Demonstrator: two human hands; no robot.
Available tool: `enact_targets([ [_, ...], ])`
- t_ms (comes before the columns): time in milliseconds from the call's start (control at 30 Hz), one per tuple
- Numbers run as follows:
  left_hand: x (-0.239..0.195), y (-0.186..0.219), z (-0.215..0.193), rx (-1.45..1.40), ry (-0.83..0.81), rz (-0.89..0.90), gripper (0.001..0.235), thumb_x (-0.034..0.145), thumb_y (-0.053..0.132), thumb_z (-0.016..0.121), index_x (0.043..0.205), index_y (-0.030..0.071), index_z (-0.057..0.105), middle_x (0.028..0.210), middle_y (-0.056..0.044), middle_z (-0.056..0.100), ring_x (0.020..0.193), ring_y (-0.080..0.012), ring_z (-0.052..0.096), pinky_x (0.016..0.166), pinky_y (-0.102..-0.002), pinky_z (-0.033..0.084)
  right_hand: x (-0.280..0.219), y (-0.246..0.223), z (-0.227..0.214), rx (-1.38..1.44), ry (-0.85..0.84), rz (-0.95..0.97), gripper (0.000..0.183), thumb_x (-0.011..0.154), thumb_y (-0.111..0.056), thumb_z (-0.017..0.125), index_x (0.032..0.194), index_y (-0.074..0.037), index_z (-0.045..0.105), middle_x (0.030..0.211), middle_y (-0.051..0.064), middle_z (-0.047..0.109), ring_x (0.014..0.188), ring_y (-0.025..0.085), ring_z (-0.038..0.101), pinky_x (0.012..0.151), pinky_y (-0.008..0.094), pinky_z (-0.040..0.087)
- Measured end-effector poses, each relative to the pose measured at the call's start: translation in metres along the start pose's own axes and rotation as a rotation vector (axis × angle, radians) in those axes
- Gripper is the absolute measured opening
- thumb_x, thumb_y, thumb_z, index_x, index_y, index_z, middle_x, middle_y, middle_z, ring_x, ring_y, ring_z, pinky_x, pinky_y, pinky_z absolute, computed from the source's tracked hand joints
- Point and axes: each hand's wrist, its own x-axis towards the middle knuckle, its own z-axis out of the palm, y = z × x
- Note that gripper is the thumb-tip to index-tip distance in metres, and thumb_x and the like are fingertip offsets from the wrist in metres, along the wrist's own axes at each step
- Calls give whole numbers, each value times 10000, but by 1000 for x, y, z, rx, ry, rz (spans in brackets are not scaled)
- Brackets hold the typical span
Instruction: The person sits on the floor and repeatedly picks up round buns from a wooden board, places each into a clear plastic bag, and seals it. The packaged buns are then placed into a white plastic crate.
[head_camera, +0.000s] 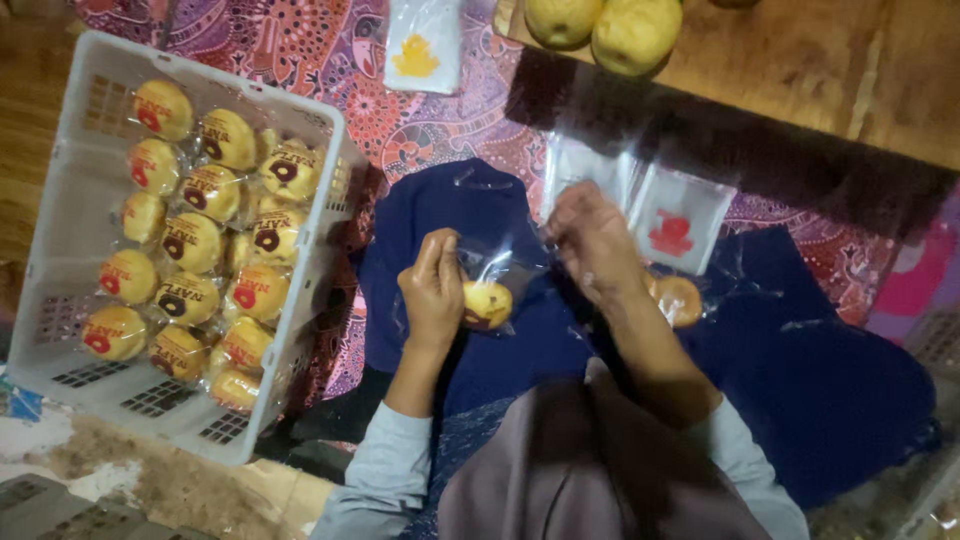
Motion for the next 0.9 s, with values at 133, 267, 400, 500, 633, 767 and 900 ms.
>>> enact_targets([
  [133, 4, -12, -3, -163, 21, -146, 142, 1092, 91, 532, 1059, 10, 644, 691, -32, 616, 608, -72, 608, 568, -232, 463, -2, 7, 7, -173, 73, 227, 350, 996, -212, 659, 1266, 5, 608, 1075, 108, 685, 919, 167, 667, 814, 263, 562],
  [267, -10, -23, 1, -416, 54, -191, 116, 1093, 87, 566, 1028, -3, 599, 837, -42, 653, 754, -89, 626, 674, -230, 496, -32, 12, 15, -539, -10, 291, 460, 870, -52, 740, 1313, -45, 618, 1098, 49, 691, 977, 104, 677, 878, 256, 583],
  [400, -14, -18, 5, -540, 81, -248, 156, 1086, 114, 531, 994, 5, 593, 843, -56, 678, 749, -112, 682, 705, -249, 582, -40, 19, 25, -734, -2, 256, 301, 917, -88, 762, 1205, -3, 737, 1111, 50, 755, 987, 103, 709, 892, 255, 574],
  [500, -12, -7, 1, -526, 127, -274, 160, 1065, 123, 534, 969, 8, 592, 824, -87, 694, 722, -135, 701, 680, -261, 570, -38, 25, 27, -784, -28, 116, 123, 958, -78, 745, 1056, -4, 759, 973, 38, 722, 902, 88, 660, 813, 250, 535],
  [633, -13, 0, -17, -445, 181, -31, 250, 1114, 143, 523, 912, 2, 565, 934, -69, 651, 796, -145, 602, 769, -274, 503, -44, 38, 22, -382, -3, -114, 52, 999, -25, 648, 963, -46, 616, 937, -23, 581, 864, 56, 527, 796, 227, 436],
  [767, -20, -11, -25, -168, 99, -37, 368, 1095, 118, 621, 805, -19, 443, 828, -45, 454, 763, -148, 415, 696, -292, 376, -61, 50, 7, -411, 43, 49, 53, 994, -32, 596, 947, -56, 599, 878, -44, 536, 825, 45, 484, 758, 213, 406],
  [900, -45, -19, -32, 98, -84, -219, 451, 1035, 125, 687, 675, -43, 474, 676, -83, 423, 655, -156, 396, 615, -318, 332, -91, 60, -11, -452, 4, 196, 55, 960, -42, 550, 943, -64, 598, 854, -47, 535, 795, 43, 472, 723, 213, 398],
])
